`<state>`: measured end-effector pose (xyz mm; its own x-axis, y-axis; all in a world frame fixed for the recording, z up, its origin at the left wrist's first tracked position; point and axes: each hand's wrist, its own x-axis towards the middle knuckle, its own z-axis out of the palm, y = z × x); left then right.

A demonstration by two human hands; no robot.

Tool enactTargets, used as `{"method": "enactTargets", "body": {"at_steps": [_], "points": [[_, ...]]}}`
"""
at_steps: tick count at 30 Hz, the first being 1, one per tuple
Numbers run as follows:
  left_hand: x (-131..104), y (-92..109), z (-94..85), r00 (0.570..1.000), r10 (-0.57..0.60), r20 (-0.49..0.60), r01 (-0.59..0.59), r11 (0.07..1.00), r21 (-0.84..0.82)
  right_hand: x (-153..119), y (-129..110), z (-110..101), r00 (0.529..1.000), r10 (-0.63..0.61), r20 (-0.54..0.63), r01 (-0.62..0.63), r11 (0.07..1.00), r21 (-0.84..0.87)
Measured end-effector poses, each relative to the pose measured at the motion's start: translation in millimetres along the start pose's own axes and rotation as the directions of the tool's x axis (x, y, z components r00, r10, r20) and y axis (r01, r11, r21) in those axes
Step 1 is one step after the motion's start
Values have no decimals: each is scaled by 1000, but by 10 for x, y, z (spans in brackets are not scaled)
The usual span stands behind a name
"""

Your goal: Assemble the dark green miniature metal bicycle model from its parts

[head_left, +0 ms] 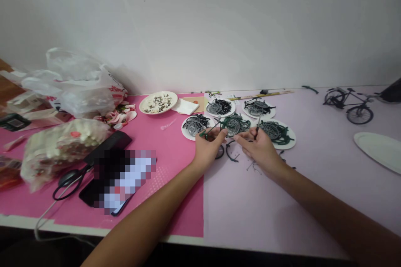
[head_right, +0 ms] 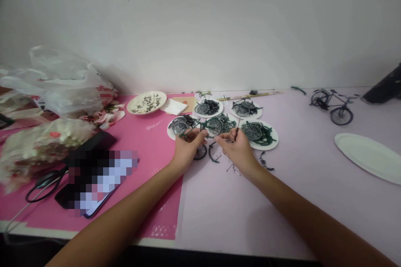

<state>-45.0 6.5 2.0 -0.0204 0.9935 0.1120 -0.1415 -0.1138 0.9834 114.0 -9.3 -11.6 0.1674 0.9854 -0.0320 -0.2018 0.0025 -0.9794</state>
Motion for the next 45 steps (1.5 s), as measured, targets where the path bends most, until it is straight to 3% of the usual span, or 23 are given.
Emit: {"method": "enactTargets", "body": {"at_steps": [8,14,18,22,27,32,35,45], "points": [[-31,19,18,997,-29,67,30,999,-16,-4,-23,-47,982,-178,-68,176,983,-43],[-47,24,30,992,-55,114,57,998,-13,-39,-33,-18,926,-374,-58,367,925,-101],[-32,17,14,989,-67,131,72,997,-34,-36,-45,-22,895,-439,-76,424,891,-161],[-19,39,-2,984,-67,165,73,997,-31,-17,-46,-44,903,-419,-92,397,897,-195],[-17,34,6,985,-95,146,101,995,-28,17,-21,-53,940,-336,-64,329,938,-107],[-4,-43,-4,970,-125,207,147,984,-97,29,-42,-51,944,-330,-18,328,942,-66],[12,-79,-26,962,-133,238,151,987,-58,34,-42,-56,949,-314,-4,313,947,-64],[7,-50,-18,954,-216,210,250,956,-151,70,9,-77,946,-324,29,324,946,-15]]}}
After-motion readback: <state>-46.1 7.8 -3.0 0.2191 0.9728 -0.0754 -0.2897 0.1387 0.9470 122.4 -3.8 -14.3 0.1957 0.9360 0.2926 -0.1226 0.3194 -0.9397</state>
